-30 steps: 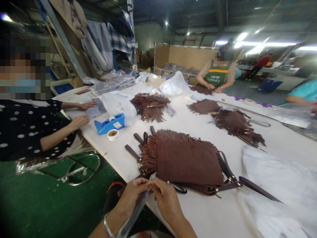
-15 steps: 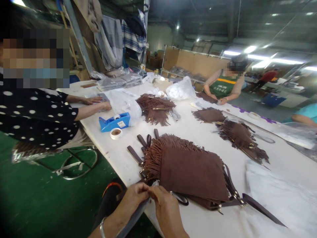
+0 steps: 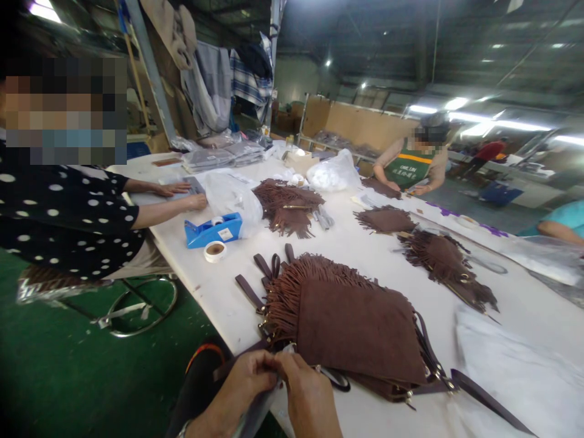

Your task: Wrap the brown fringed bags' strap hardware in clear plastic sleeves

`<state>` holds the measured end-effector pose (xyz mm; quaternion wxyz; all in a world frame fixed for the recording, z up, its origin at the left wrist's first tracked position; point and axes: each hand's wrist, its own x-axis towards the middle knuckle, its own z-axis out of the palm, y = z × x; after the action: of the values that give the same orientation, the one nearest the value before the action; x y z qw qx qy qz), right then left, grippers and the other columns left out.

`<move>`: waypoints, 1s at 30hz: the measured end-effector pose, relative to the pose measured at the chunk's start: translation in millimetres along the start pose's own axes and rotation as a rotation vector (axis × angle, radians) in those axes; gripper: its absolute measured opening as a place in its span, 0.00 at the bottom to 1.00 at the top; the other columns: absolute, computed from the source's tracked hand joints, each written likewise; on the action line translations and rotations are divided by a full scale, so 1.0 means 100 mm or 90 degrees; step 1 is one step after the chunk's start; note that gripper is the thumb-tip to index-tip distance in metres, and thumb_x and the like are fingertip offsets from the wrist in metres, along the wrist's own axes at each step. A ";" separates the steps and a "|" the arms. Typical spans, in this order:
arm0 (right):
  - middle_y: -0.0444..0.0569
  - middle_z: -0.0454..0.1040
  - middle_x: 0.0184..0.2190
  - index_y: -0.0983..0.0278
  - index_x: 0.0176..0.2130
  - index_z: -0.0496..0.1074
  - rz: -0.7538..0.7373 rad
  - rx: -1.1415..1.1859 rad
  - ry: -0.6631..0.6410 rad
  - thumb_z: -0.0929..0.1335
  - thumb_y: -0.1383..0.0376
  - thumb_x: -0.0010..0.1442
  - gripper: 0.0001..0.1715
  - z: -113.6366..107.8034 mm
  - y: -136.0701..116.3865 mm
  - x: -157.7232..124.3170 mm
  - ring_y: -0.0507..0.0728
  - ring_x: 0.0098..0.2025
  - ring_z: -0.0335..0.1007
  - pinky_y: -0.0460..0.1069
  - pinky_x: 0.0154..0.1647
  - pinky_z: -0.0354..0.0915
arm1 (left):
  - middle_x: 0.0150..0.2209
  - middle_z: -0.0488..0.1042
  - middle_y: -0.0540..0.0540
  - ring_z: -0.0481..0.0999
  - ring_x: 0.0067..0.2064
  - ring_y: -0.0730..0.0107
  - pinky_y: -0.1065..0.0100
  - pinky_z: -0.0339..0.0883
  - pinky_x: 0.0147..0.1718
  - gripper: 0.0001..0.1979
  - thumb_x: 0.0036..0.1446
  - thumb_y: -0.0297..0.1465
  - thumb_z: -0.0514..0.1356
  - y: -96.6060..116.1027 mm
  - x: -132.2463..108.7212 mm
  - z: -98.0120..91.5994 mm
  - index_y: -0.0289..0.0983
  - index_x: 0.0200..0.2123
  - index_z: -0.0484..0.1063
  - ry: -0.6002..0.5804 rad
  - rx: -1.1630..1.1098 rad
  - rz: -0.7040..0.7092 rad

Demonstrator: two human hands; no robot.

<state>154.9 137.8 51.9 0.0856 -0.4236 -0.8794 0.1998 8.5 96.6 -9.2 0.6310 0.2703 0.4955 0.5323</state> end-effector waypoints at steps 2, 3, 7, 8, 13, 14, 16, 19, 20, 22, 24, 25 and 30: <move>0.49 0.80 0.43 0.56 0.63 0.59 0.000 -0.017 0.019 0.59 0.76 0.57 0.37 0.02 0.01 0.00 0.55 0.36 0.78 0.44 0.32 0.67 | 0.31 0.80 0.42 0.76 0.33 0.61 0.65 0.66 0.35 0.10 0.38 0.24 0.65 -0.03 0.01 -0.01 0.33 0.30 0.78 0.005 0.004 -0.008; 0.48 0.80 0.42 0.55 0.65 0.56 0.005 -0.023 0.022 0.59 0.76 0.57 0.39 0.02 0.01 0.01 0.55 0.35 0.78 0.44 0.32 0.67 | 0.31 0.80 0.42 0.76 0.33 0.61 0.65 0.66 0.35 0.11 0.38 0.23 0.65 -0.03 0.00 -0.01 0.33 0.30 0.78 0.005 0.003 -0.014; 0.46 0.81 0.34 0.56 0.66 0.53 0.031 -0.024 0.006 0.59 0.73 0.60 0.36 0.02 0.01 0.02 0.56 0.32 0.78 0.45 0.28 0.66 | 0.32 0.80 0.41 0.76 0.34 0.61 0.66 0.65 0.35 0.11 0.40 0.25 0.67 0.02 -0.05 0.00 0.33 0.32 0.78 -0.018 -0.016 -0.018; 0.46 0.81 0.32 0.57 0.66 0.53 0.032 -0.025 0.005 0.59 0.72 0.61 0.36 0.02 0.02 0.02 0.56 0.31 0.78 0.45 0.28 0.66 | 0.32 0.80 0.41 0.76 0.34 0.61 0.67 0.64 0.35 0.11 0.40 0.26 0.68 0.04 -0.06 0.01 0.33 0.33 0.78 -0.019 -0.015 -0.015; 0.46 0.80 0.30 0.61 0.66 0.51 0.026 -0.063 0.027 0.58 0.72 0.62 0.35 0.09 0.07 -0.01 0.59 0.28 0.77 0.47 0.26 0.65 | 0.28 0.77 0.44 0.71 0.30 0.67 0.69 0.60 0.30 0.13 0.45 0.37 0.69 0.06 -0.08 0.06 0.32 0.29 0.77 0.028 0.035 0.008; 0.46 0.79 0.30 0.61 0.66 0.51 0.024 -0.062 0.030 0.58 0.72 0.62 0.34 0.11 0.07 -0.01 0.59 0.28 0.77 0.47 0.27 0.65 | 0.26 0.75 0.45 0.69 0.28 0.69 0.70 0.58 0.29 0.14 0.47 0.38 0.68 0.06 -0.08 0.07 0.32 0.27 0.76 0.046 0.046 0.014; 0.47 0.79 0.30 0.62 0.65 0.53 0.021 -0.040 0.042 0.58 0.72 0.63 0.32 0.12 0.05 -0.03 0.59 0.28 0.77 0.47 0.27 0.65 | 0.22 0.71 0.48 0.64 0.25 0.73 0.70 0.54 0.26 0.15 0.49 0.40 0.66 0.07 -0.09 0.10 0.32 0.25 0.75 0.081 0.058 0.024; 0.48 0.78 0.29 0.64 0.63 0.57 0.045 0.038 0.067 0.56 0.70 0.64 0.28 0.12 0.00 -0.06 0.57 0.28 0.76 0.46 0.26 0.64 | 0.21 0.67 0.51 0.60 0.25 0.74 0.71 0.52 0.25 0.15 0.50 0.40 0.65 0.08 -0.13 0.15 0.33 0.24 0.73 0.121 0.051 0.026; 0.48 0.78 0.29 0.63 0.62 0.57 0.063 0.072 0.072 0.56 0.69 0.64 0.27 0.11 -0.02 -0.07 0.57 0.28 0.75 0.46 0.26 0.64 | 0.21 0.66 0.52 0.60 0.26 0.74 0.71 0.52 0.26 0.14 0.50 0.40 0.65 0.08 -0.15 0.17 0.34 0.24 0.73 0.132 0.049 0.025; 0.45 0.76 0.28 0.61 0.62 0.57 0.101 0.144 0.076 0.56 0.68 0.65 0.27 0.11 -0.04 -0.09 0.56 0.28 0.74 0.46 0.26 0.64 | 0.22 0.66 0.51 0.61 0.27 0.73 0.71 0.54 0.26 0.14 0.51 0.40 0.64 0.08 -0.18 0.19 0.34 0.24 0.73 0.150 0.050 0.028; 0.43 0.74 0.27 0.58 0.63 0.56 0.125 0.208 0.071 0.56 0.68 0.64 0.28 0.11 -0.05 -0.11 0.55 0.28 0.73 0.46 0.27 0.64 | 0.23 0.67 0.51 0.62 0.27 0.72 0.71 0.55 0.27 0.14 0.51 0.39 0.64 0.07 -0.20 0.20 0.34 0.24 0.74 0.164 0.057 0.030; 0.41 0.73 0.27 0.57 0.63 0.56 0.132 0.236 0.066 0.56 0.68 0.64 0.29 0.11 -0.05 -0.11 0.54 0.27 0.72 0.46 0.28 0.64 | 0.22 0.67 0.51 0.62 0.27 0.73 0.71 0.55 0.27 0.14 0.52 0.40 0.63 0.06 -0.21 0.21 0.34 0.24 0.74 0.169 0.055 0.029; 0.39 0.70 0.24 0.57 0.62 0.58 0.141 0.297 0.068 0.57 0.68 0.63 0.28 0.10 -0.05 -0.12 0.53 0.25 0.69 0.46 0.29 0.62 | 0.23 0.70 0.50 0.64 0.26 0.73 0.72 0.57 0.27 0.16 0.51 0.42 0.64 0.05 -0.21 0.23 0.34 0.27 0.74 0.167 -0.003 0.006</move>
<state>155.7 122.8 44.8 0.2046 -0.4961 -0.7521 0.3827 28.6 82.7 10.3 0.5591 0.1992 0.5713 0.5669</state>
